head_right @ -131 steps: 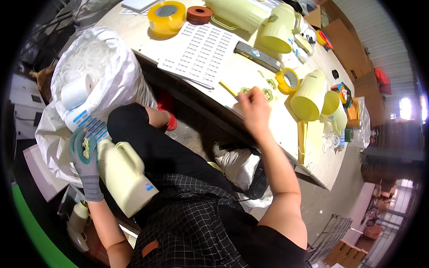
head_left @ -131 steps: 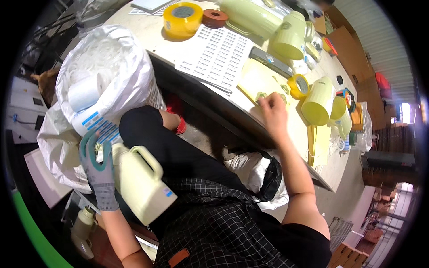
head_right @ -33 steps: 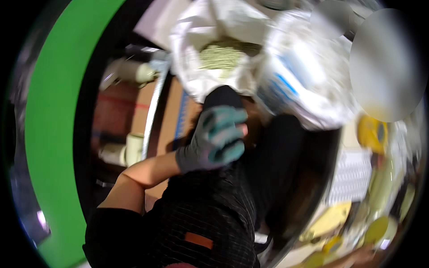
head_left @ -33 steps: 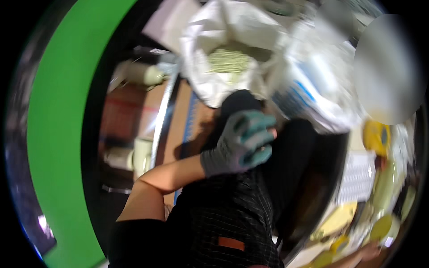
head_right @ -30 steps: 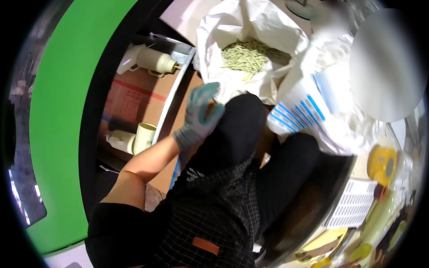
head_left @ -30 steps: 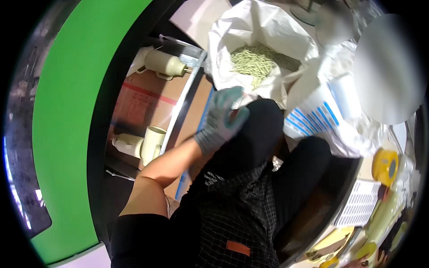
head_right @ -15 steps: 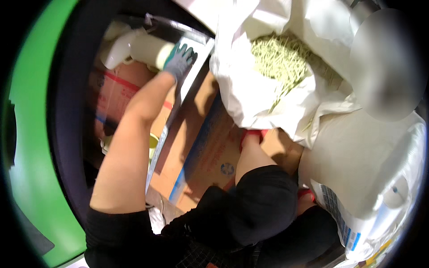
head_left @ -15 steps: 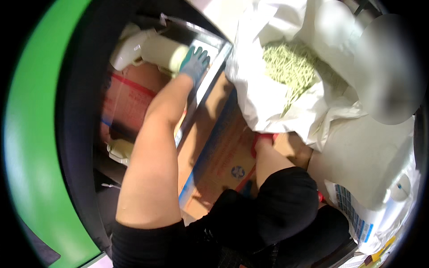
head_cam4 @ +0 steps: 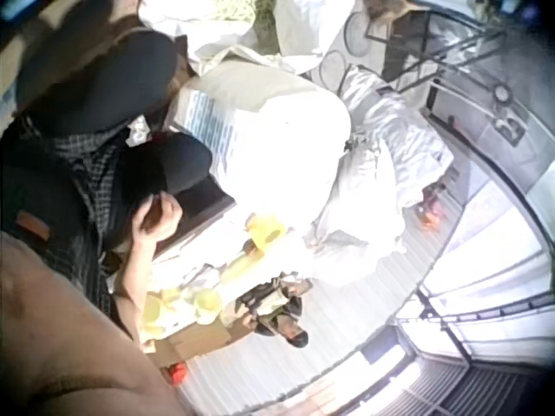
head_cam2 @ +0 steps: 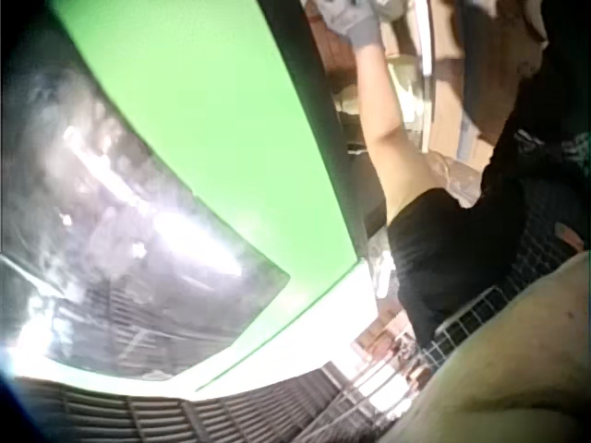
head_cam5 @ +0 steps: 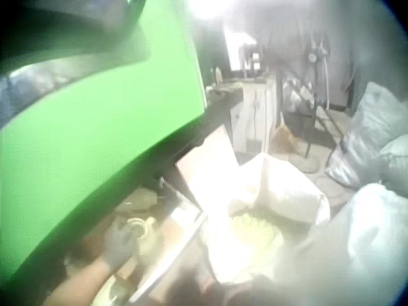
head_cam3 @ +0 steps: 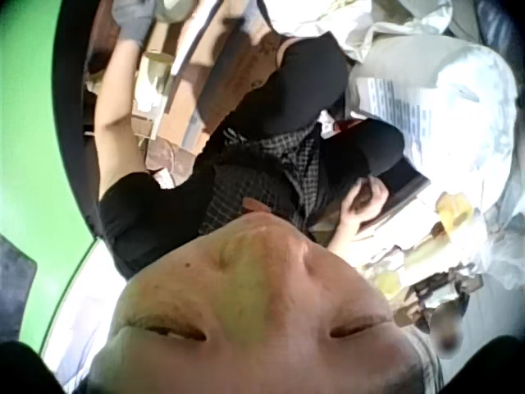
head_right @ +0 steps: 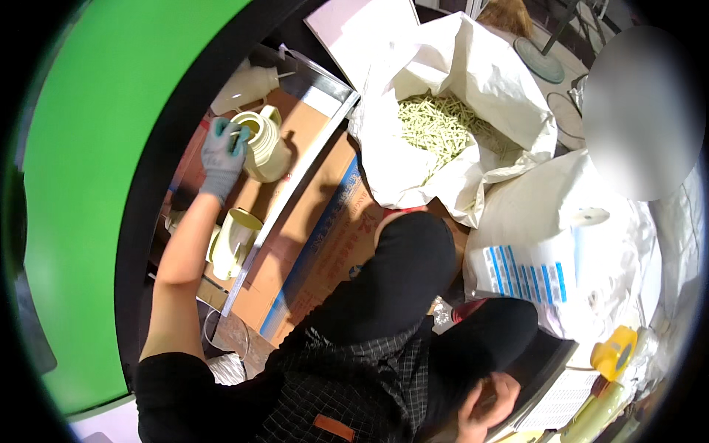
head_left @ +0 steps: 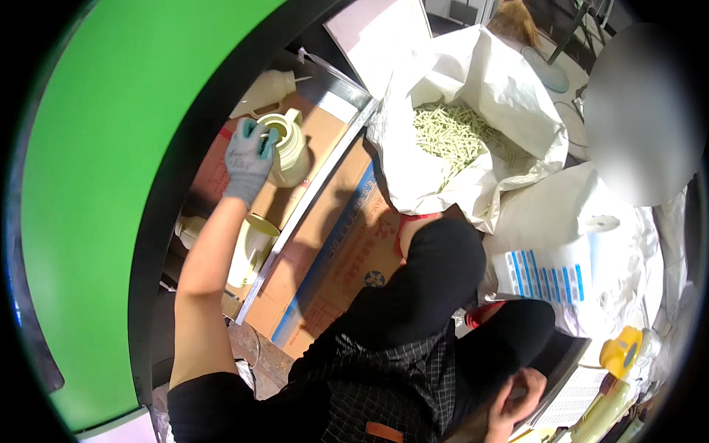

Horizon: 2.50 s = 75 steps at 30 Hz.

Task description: The person applies labels and small stickers to plastic bottles before moving them to a storage shelf.

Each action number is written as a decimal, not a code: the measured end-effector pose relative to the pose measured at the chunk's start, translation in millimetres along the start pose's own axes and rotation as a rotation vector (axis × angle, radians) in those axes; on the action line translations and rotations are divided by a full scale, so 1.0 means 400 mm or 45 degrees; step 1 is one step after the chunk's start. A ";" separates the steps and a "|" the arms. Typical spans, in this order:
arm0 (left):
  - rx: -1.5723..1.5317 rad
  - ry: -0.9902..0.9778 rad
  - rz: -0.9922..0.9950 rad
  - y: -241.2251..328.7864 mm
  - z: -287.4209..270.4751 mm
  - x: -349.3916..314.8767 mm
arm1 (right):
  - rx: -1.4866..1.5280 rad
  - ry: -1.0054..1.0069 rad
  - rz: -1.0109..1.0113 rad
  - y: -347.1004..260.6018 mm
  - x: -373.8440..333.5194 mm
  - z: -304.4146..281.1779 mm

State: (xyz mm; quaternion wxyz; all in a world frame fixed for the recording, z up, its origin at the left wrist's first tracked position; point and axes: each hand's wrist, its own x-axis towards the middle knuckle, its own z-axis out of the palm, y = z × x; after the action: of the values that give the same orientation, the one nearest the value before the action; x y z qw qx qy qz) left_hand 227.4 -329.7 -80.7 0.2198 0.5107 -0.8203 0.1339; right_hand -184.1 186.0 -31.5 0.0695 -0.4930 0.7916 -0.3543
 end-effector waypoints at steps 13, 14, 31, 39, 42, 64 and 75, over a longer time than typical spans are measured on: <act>-1.286 -0.093 0.708 0.681 -0.506 -0.209 | 0.302 0.002 -0.367 -0.368 0.184 0.122; -1.326 -0.151 0.768 0.699 -0.498 -0.227 | 0.468 -0.079 -0.249 -0.344 0.159 0.131; -1.262 -0.202 0.967 0.783 -0.324 -0.374 | 0.372 -0.145 -0.142 -0.219 0.084 0.147; -1.026 0.222 0.600 0.744 -0.327 -0.179 | 0.425 0.072 -0.552 -0.262 0.355 0.184; -1.167 0.403 0.634 0.767 -0.282 -0.061 | 0.497 0.084 -0.640 -0.256 0.473 0.189; -1.585 -0.552 0.961 0.887 -0.404 -0.293 | -0.704 0.321 0.495 0.335 0.523 -0.176; -1.387 -0.481 1.019 0.894 -0.411 -0.286 | -0.211 0.401 0.483 0.340 0.474 -0.179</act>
State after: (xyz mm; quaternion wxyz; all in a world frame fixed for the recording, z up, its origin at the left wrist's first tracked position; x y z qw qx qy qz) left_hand -12.8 -9.4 6.6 0.2320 0.0011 -0.9199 -0.3163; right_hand -411.9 99.7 -18.9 -0.0301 -0.2784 0.8973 -0.3412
